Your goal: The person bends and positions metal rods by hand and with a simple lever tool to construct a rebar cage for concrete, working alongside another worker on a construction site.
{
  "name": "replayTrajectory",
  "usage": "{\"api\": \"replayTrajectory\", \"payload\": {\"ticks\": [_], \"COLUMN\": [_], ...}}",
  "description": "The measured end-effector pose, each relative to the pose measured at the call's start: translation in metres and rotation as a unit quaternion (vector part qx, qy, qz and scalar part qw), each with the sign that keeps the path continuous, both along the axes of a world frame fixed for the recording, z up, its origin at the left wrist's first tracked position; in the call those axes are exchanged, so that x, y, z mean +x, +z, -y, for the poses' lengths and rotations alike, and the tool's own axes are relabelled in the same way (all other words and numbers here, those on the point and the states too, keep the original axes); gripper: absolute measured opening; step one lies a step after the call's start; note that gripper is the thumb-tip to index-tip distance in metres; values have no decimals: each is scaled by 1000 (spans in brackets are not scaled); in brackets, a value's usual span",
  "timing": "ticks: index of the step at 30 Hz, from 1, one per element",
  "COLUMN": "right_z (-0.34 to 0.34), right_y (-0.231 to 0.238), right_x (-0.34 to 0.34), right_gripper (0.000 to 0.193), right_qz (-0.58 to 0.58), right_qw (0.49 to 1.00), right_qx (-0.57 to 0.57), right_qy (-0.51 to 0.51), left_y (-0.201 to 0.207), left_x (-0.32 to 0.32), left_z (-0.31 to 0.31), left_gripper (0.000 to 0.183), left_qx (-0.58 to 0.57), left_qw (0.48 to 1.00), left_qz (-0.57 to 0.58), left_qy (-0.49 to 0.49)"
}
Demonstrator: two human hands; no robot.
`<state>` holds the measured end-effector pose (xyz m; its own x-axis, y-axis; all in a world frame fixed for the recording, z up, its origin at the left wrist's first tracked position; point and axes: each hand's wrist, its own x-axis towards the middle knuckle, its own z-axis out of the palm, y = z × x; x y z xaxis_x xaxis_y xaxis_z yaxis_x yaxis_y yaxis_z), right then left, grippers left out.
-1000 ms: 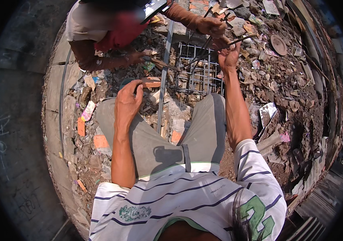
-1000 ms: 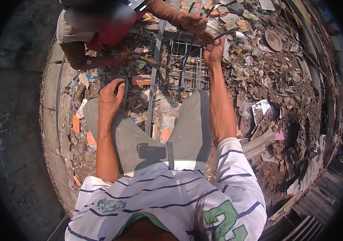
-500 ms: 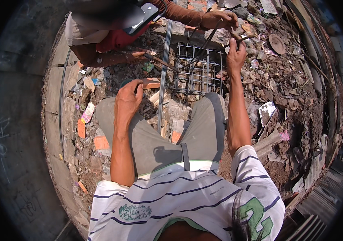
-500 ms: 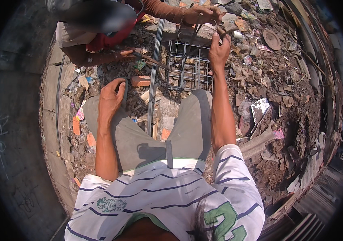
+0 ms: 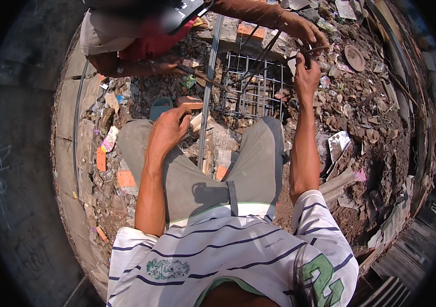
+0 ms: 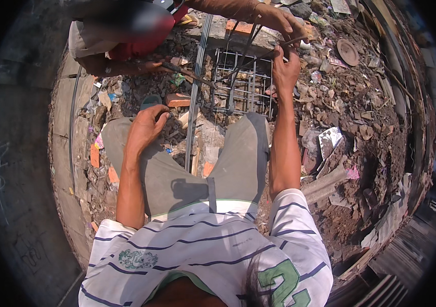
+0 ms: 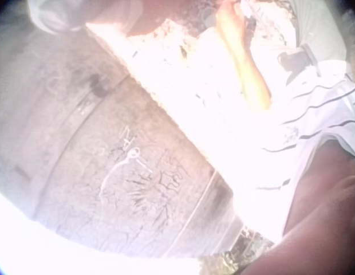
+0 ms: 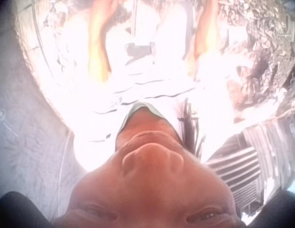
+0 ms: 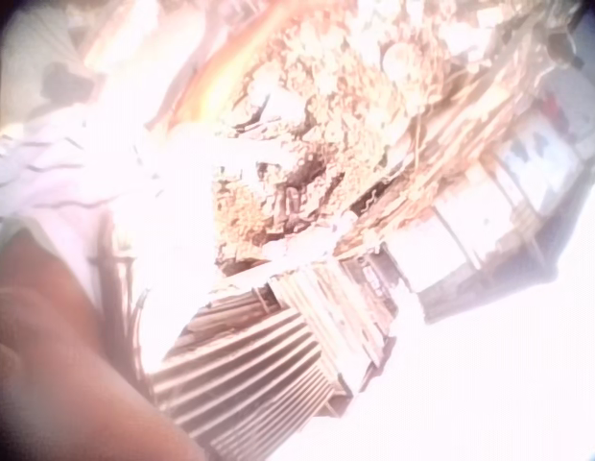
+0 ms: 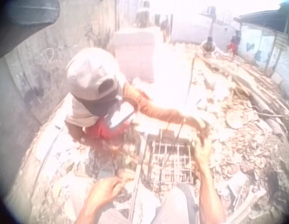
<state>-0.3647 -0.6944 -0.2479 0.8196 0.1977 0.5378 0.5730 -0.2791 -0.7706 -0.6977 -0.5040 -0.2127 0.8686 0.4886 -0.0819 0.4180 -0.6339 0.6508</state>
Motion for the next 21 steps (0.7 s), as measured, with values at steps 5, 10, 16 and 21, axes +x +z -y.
{"api": "replayTrajectory", "payload": {"ticks": [5, 10, 16, 21], "right_z": [14, 22, 21, 15], "right_y": [0, -12, -26, -58], "right_x": [1, -7, -14, -18], "right_gripper": [31, 33, 37, 35], "right_qz": [-58, -74, -188, -159], "right_qw": [996, 992, 969, 957], "right_qx": [-48, -89, -141, -213], "right_qy": [53, 41, 72, 120], "left_y": [-9, -13, -9, -10], "left_x": [-2, -2, 1, 7], "left_z": [1, -2, -1, 1], "left_gripper": [21, 24, 23, 24], "left_qx": [-10, 18, 24, 8], "left_qw": [999, 997, 997, 992], "left_qz": [-38, -64, -73, -123], "left_qy": [-29, -24, -18, -26]}}
